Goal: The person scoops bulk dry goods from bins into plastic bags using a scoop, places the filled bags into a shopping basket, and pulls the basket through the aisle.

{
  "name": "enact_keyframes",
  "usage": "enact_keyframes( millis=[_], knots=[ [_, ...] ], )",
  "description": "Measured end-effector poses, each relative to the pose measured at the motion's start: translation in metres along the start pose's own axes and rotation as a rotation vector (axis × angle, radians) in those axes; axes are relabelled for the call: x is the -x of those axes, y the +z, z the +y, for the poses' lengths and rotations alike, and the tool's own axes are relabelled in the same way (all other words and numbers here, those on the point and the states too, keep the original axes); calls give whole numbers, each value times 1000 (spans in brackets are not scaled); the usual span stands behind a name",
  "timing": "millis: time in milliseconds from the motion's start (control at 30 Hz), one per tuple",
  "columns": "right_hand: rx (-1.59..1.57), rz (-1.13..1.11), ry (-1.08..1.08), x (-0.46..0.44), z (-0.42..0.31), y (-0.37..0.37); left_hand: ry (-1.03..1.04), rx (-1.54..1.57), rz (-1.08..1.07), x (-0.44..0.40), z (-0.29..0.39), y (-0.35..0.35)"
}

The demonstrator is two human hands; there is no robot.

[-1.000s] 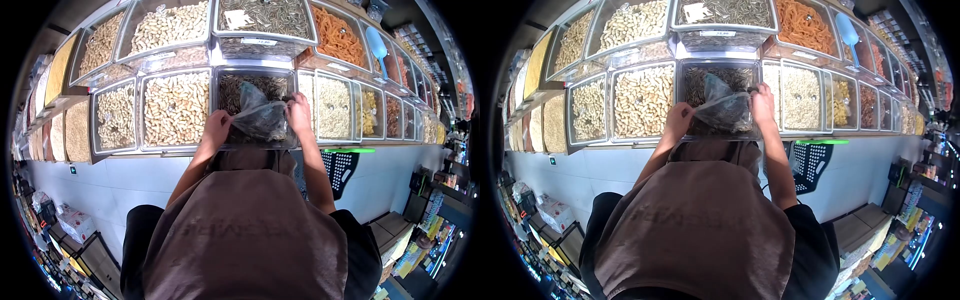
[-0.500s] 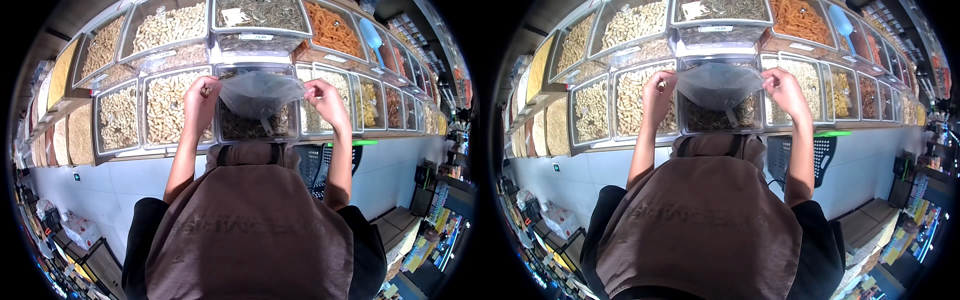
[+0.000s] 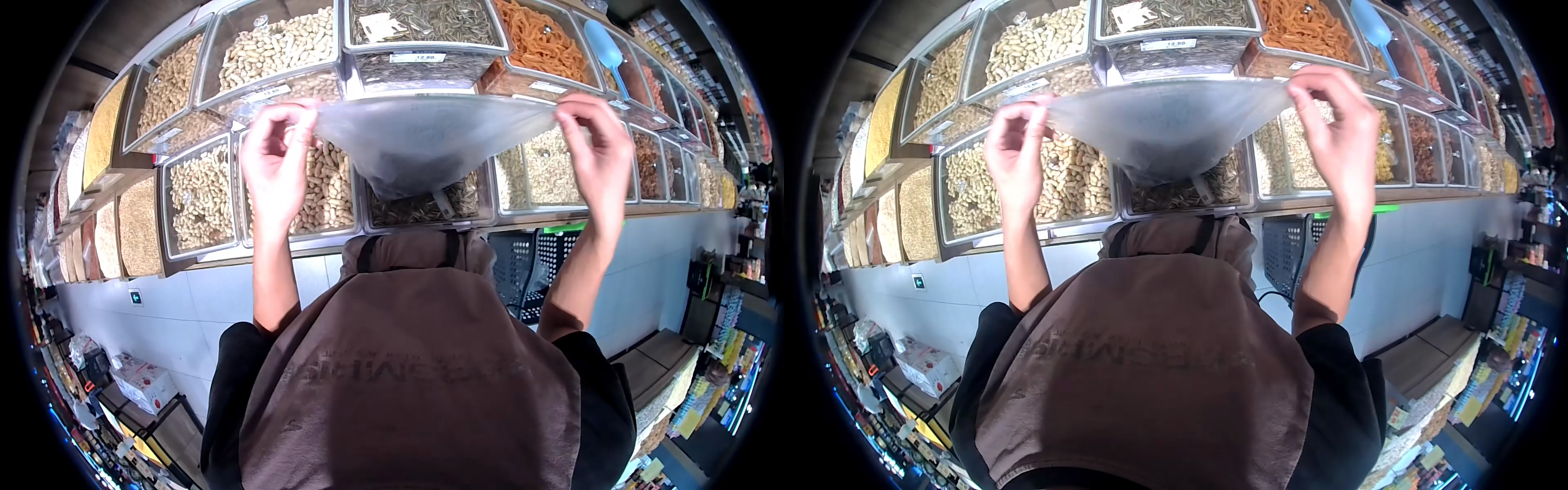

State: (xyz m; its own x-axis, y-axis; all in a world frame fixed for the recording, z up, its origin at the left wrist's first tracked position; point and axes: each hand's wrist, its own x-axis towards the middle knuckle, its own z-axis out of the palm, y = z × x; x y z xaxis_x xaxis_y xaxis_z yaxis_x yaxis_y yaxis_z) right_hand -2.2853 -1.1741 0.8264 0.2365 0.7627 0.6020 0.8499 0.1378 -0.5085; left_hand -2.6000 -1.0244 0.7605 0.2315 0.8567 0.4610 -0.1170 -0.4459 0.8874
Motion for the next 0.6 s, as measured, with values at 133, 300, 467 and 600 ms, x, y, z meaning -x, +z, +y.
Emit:
enact_keyframes(
  millis=[133, 300, 467, 600],
  knots=[
    [-79, 175, -103, -13, -28, -16, 105, 34, 28, -10, 31, -4],
    [-43, 188, -153, -15, -17, -5, 49, 155, 53, -13, 10, 1],
    [-95, 187, -105, -16, -15, 2, 93, 129, 90, -15, 8, 2],
    [-258, 277, -206, -21, -24, 6, 580, -93, 311, -7, 46, -7]
  ],
)
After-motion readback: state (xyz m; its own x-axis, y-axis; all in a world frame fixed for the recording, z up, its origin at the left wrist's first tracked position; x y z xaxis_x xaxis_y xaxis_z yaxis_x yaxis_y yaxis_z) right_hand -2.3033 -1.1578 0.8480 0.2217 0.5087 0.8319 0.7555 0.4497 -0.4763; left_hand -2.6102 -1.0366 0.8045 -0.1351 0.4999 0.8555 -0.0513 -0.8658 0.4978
